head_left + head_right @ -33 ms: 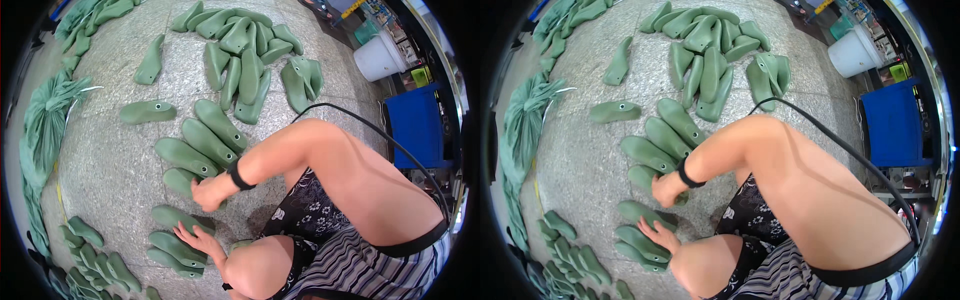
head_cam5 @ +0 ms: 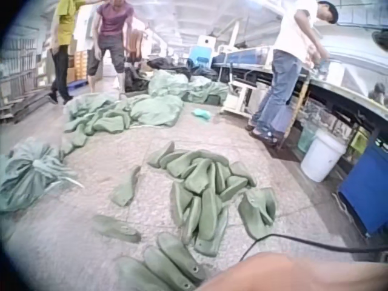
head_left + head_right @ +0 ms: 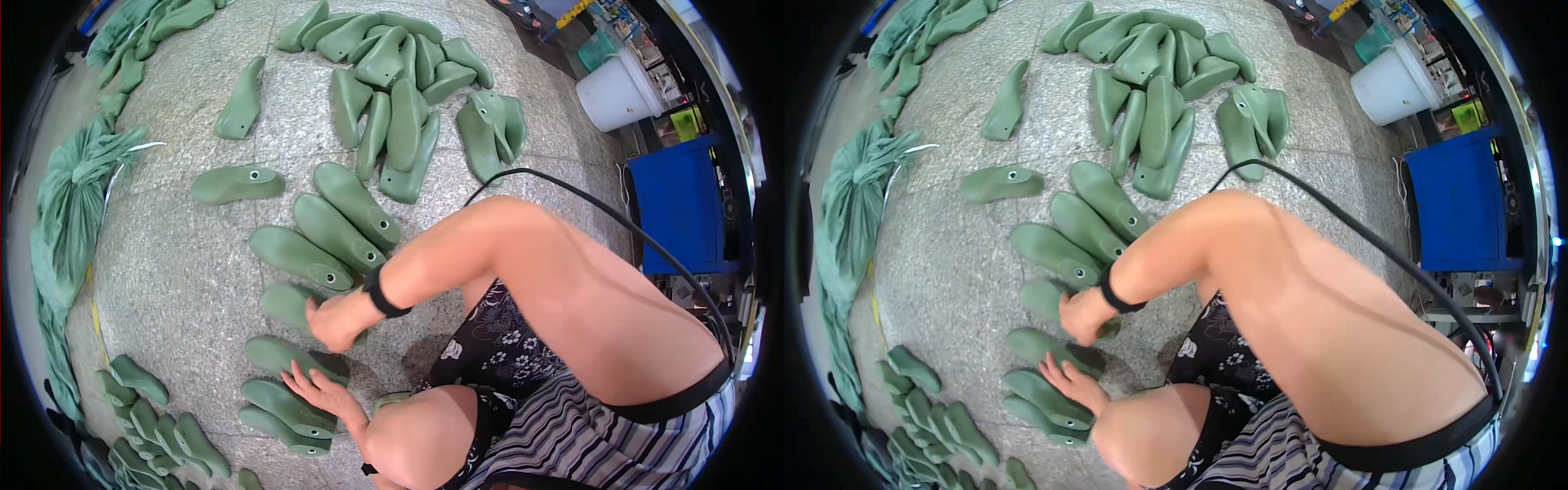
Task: Unpacking green plastic shoe lasts from bags and sorting them on the factory floor.
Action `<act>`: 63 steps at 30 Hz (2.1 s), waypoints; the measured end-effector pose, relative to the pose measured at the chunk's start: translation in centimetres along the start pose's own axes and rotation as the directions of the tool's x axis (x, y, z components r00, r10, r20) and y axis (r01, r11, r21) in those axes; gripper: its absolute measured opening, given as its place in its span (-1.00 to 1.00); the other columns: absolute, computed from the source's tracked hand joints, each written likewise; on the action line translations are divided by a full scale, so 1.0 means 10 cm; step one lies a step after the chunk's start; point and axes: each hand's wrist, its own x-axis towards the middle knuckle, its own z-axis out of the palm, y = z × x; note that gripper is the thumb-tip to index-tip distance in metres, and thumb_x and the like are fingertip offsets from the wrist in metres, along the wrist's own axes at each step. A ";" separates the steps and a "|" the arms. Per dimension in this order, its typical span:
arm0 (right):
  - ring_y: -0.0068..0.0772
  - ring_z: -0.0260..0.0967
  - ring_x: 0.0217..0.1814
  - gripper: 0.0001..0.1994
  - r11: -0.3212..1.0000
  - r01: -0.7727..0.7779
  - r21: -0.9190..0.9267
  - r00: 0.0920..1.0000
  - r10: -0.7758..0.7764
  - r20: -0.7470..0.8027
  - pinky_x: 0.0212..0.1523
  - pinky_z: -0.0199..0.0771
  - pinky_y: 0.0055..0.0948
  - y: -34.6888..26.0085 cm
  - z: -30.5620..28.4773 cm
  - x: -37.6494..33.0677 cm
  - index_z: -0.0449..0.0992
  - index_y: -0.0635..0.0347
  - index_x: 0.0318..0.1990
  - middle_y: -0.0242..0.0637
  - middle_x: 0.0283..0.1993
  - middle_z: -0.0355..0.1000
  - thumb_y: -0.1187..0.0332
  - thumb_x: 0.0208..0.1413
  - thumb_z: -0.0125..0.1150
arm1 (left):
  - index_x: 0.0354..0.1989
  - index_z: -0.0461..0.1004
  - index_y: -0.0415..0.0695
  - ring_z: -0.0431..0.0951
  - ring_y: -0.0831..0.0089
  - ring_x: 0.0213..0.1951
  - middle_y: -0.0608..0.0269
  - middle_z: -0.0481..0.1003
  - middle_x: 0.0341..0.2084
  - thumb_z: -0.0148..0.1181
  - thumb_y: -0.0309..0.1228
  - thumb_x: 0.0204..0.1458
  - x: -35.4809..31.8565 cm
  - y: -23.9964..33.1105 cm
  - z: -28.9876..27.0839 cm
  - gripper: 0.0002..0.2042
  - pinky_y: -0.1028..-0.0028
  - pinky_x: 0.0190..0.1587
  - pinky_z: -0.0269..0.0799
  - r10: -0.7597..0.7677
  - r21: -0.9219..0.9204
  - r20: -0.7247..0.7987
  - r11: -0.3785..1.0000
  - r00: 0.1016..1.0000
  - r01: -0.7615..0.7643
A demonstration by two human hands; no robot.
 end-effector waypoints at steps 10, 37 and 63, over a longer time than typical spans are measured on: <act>0.16 0.41 -0.29 -0.61 0.807 0.535 0.250 0.833 -0.553 0.000 -0.23 0.38 -0.07 -0.06 -0.09 -0.31 0.41 0.46 -0.17 0.27 -0.29 0.41 0.27 -0.06 0.06 | 0.04 0.33 -0.33 0.18 0.06 0.17 -0.10 0.02 0.23 0.07 -0.08 0.07 0.01 0.14 -0.15 -0.46 0.23 0.16 0.14 -0.057 0.285 -0.114 0.954 0.992 0.088; -0.07 0.42 -0.28 -0.24 -0.090 0.385 0.918 0.271 0.963 -0.019 -0.35 0.42 -0.17 3.02 -0.04 -1.41 0.38 0.51 -0.10 0.02 -0.21 0.41 -0.16 -0.18 0.22 | -0.06 0.40 -0.34 0.21 -0.09 0.10 -0.19 0.14 0.11 0.20 -0.24 -0.17 0.05 0.05 -0.07 -0.49 0.12 0.09 0.19 0.080 0.505 -0.058 0.862 0.995 -0.040; -0.36 0.43 -0.27 -0.69 0.524 0.418 0.742 0.909 -0.245 -0.338 -0.39 0.49 -0.43 0.56 -0.99 -0.31 0.42 0.28 -0.10 -0.23 -0.24 0.45 0.27 0.06 0.14 | 0.24 0.03 -0.26 -0.14 -0.09 0.31 -0.21 -0.12 0.27 0.20 -0.10 -0.10 0.17 0.76 0.13 -0.22 0.07 0.28 -0.16 0.475 -0.206 0.135 0.872 0.870 -0.444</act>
